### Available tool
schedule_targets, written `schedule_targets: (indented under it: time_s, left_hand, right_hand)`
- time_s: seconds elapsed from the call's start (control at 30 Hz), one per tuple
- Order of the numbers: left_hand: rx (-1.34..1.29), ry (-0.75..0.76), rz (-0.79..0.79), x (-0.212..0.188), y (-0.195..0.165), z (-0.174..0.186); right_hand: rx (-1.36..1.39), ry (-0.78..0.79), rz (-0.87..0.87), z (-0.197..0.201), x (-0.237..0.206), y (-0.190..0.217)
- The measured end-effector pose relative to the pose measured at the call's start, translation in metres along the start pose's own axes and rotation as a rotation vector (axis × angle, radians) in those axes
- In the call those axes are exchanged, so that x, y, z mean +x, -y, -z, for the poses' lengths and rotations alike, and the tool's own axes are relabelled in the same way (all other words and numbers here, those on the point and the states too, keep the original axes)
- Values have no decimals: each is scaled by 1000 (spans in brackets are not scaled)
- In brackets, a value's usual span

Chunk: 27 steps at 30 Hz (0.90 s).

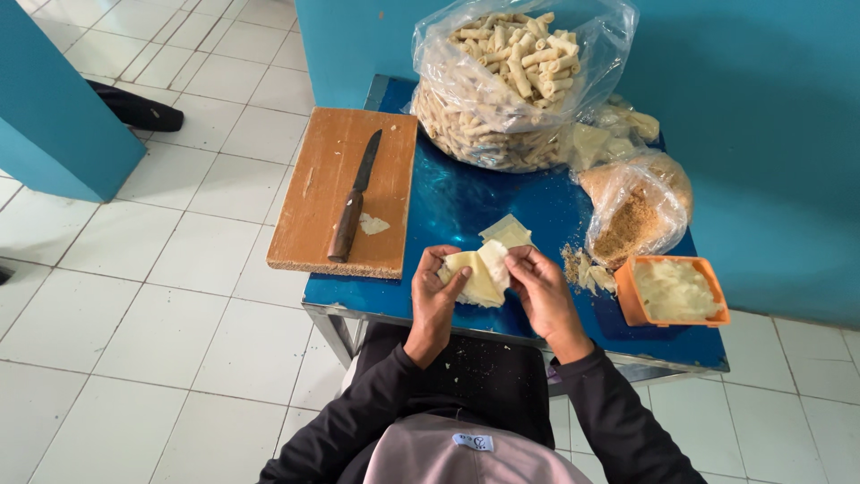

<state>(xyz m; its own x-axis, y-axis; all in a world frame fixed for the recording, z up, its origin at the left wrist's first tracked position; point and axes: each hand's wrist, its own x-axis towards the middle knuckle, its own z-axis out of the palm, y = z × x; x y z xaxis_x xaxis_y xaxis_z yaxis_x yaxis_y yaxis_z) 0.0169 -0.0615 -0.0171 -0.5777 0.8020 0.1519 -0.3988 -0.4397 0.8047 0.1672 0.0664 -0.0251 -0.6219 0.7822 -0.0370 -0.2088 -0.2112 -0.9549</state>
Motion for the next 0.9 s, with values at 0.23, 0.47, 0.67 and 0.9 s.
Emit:
schedule_targets:
  time_s: [0.23,0.47,0.67,0.9]
  left_hand:
    - [-40,10,-16,-3,-9,5]
    - [-72,-34,32,-4,-22,8]
    - [-108,-29,26,-5,-25,9]
    - [-135,-6,59,-8,-24,10]
  right_hand:
    - [189,-144,-67,32,8,7]
    - [-881,-305,367,17,11,31]
    - [-1291,-105,748,-18,-14,23]
    - [-1334,-84,757,-21,-20,19]
